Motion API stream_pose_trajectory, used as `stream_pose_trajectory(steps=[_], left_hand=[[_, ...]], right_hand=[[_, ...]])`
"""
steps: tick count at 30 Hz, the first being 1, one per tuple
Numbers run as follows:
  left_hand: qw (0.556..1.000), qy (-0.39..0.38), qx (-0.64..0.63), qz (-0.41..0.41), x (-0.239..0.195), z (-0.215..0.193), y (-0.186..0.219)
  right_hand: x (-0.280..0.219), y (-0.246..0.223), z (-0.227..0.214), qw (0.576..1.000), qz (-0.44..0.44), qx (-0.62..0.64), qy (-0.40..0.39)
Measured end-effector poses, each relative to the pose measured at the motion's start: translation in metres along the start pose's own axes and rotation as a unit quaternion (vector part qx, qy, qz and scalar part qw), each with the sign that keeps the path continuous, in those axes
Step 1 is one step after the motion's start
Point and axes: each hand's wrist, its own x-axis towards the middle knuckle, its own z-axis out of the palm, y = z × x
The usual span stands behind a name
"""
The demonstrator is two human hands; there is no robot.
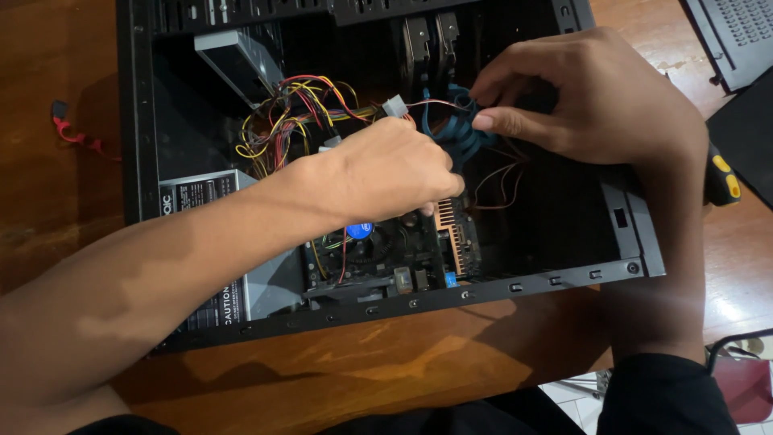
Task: The person inserts a graphics card into a motherboard slot inside a computer case. They then connect a power cable to the graphics card and organize the internal wiring.
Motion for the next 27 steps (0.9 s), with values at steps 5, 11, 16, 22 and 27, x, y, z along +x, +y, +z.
stream_pose_trajectory(steps=[5,11,16,22,27], left_hand=[[0.995,-0.053,-0.087,-0.017,0.001,-0.005,-0.002],[0.993,-0.072,-0.095,-0.022,0.002,-0.006,-0.003],[0.993,-0.055,-0.101,0.003,0.001,-0.005,-0.004],[0.999,0.035,0.001,0.040,0.001,0.004,-0.002],[0.998,0.032,0.041,0.036,0.001,-0.001,0.000]], right_hand=[[0.000,0.003,0.001,1.000,-0.028,-0.013,0.005],[0.000,0.001,0.000,1.000,-0.008,-0.004,0.000],[0.000,0.000,0.000,1.000,-0.004,0.001,-0.001],[0.001,0.001,0.000,1.000,-0.008,-0.006,-0.004],[0.001,0.000,0.000,1.000,-0.008,-0.003,-0.003]])
